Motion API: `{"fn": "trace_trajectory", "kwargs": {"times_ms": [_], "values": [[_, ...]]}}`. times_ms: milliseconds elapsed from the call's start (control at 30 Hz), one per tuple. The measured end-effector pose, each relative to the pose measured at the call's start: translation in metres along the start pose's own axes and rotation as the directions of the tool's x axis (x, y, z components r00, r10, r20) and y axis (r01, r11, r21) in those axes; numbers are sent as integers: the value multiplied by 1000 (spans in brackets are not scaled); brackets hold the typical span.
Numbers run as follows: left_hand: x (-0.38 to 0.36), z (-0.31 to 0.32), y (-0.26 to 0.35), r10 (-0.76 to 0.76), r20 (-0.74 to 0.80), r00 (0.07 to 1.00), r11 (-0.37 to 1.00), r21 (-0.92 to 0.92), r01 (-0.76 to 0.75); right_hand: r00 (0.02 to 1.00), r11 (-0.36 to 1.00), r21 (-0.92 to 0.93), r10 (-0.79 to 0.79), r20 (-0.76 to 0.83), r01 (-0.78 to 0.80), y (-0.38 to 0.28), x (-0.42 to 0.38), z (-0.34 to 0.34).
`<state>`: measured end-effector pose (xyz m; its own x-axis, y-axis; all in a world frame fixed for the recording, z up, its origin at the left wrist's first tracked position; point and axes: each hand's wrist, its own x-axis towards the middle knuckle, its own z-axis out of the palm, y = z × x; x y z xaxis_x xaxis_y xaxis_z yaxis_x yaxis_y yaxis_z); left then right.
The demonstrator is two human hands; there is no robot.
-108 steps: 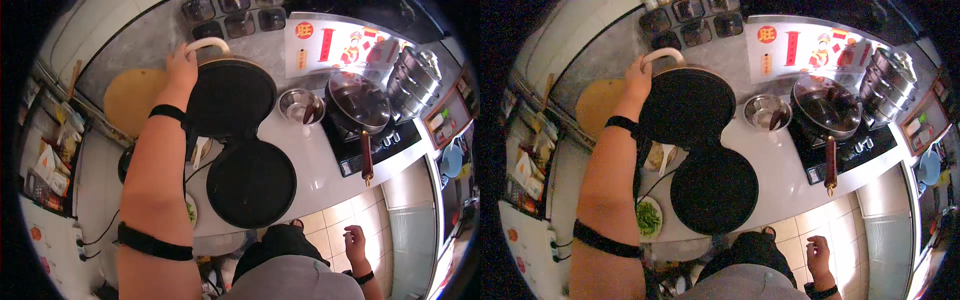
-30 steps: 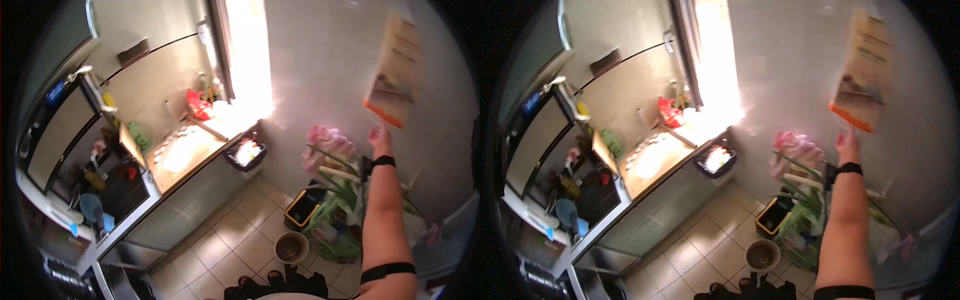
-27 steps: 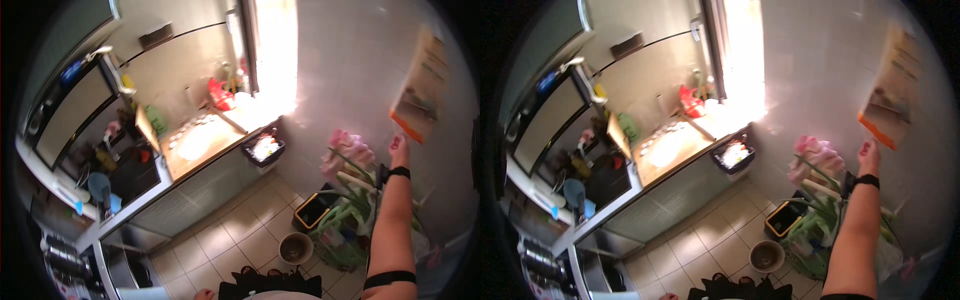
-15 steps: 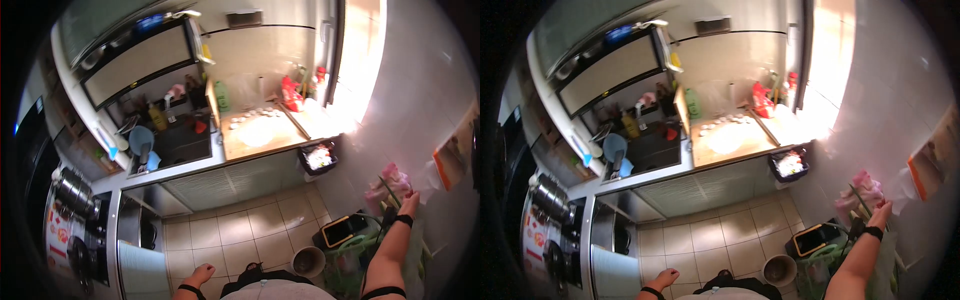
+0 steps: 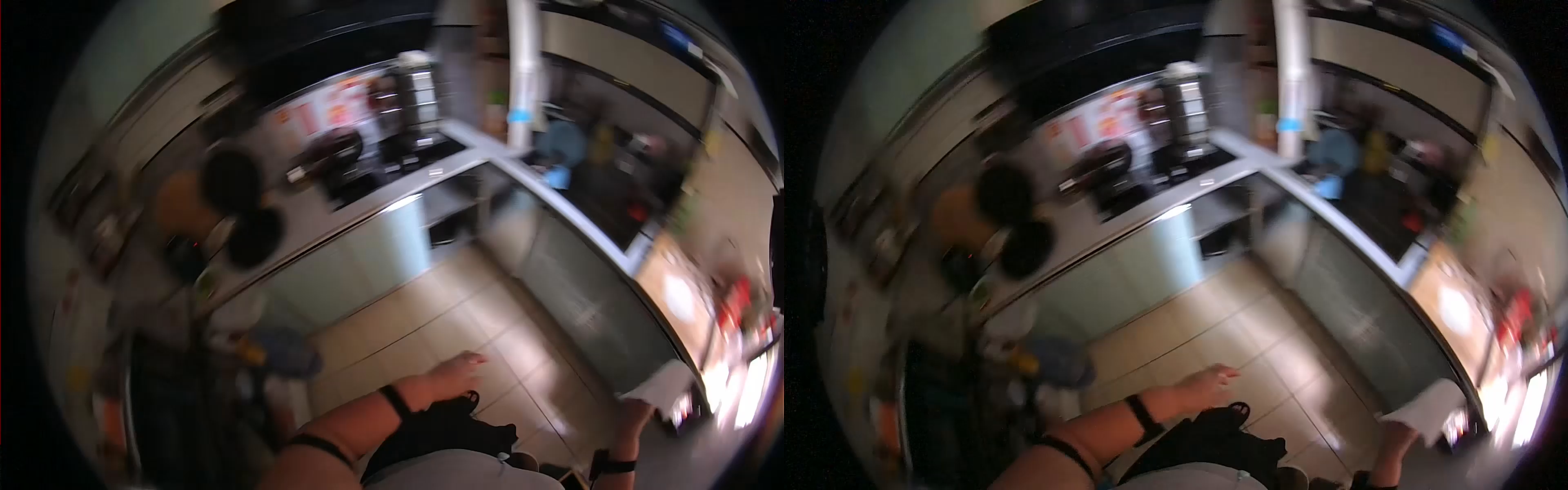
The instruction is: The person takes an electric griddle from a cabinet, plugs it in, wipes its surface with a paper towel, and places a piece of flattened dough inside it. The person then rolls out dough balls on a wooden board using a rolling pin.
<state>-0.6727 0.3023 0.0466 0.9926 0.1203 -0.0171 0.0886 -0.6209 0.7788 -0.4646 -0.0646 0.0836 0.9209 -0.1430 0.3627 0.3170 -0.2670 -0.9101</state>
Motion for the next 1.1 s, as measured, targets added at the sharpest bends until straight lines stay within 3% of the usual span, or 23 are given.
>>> {"fn": "trace_trajectory", "kwargs": {"times_ms": [33,67,133,167,233,300,333,400,433,500,567,633,667,700,733,800,833,867,900,967,1000,1067,1100], "values": [[-18,0,16,-21,-24,999,1000,6,21,955,981,-96,-137,261,167,-9,-23,41],[-34,-2,22,81,-67,995,996,-20,-82,808,906,-122,-291,513,404,-26,-51,77],[-67,-11,44,27,-109,994,1000,-13,-29,341,646,84,-504,793,759,-65,-103,133],[-87,-19,51,-17,-170,985,1000,-6,16,154,573,231,-544,825,786,-86,-130,154],[-122,-39,61,-184,-85,979,972,-167,168,-96,650,470,-524,847,597,-94,-175,195],[-161,-56,58,-299,-85,950,924,-273,266,-94,757,591,-591,801,280,-172,-217,199],[-181,-63,56,-317,-130,939,899,-358,254,-137,734,626,-614,777,261,-187,-233,212],[-226,-76,53,-356,-216,909,850,-478,219,-414,564,778,-660,627,278,-213,-268,234],[-249,-84,53,-376,-258,890,833,-515,203,-444,539,804,-674,590,249,-222,-290,244],[-299,-99,67,-365,-530,765,898,-416,140,-479,760,633,-615,626,-147,-239,-338,257],[-348,-119,78,-477,-560,678,845,-503,179,-535,809,388,-584,610,-441,-264,-385,268],[-400,-142,79,-573,-577,582,787,-586,193,-604,738,519,-664,441,-432,-276,-437,283],[-425,-150,77,-582,-564,585,808,-486,335,-767,810,-145,-458,449,-569,-280,-462,292],[-449,-156,75,-598,-547,585,800,-375,467,-877,480,-735,-221,427,-479,-291,-486,298],[-470,-158,75,-563,-635,530,819,-339,463,-899,673,-605,-234,371,-425,-305,-505,302],[-512,-166,74,-541,-712,448,810,-298,505,-925,830,-435,-234,299,-350,-347,-533,299],[-532,-169,75,-506,-771,387,800,-252,544,-863,905,43,-416,286,-422,-369,-542,296],[-547,-177,90,-582,-763,281,751,-373,544,-838,857,280,-497,226,-433,-387,-551,290],[-564,-180,97,-589,-764,264,743,-383,548,-803,751,499,-572,164,-433,-404,-560,284],[-590,-186,107,-501,-820,277,758,-261,598,-804,839,-45,-504,314,-543,-428,-578,274],[-598,-195,117,-511,-819,263,749,-274,603,-811,841,-55,-500,302,-539,-434,-589,278],[-615,-224,141,-704,-555,444,697,-420,581,-802,855,102,-514,306,-509,-450,-607,290],[-626,-242,151,-744,-550,380,634,-401,662,-799,854,152,-519,304,-497,-461,-615,297]]}}
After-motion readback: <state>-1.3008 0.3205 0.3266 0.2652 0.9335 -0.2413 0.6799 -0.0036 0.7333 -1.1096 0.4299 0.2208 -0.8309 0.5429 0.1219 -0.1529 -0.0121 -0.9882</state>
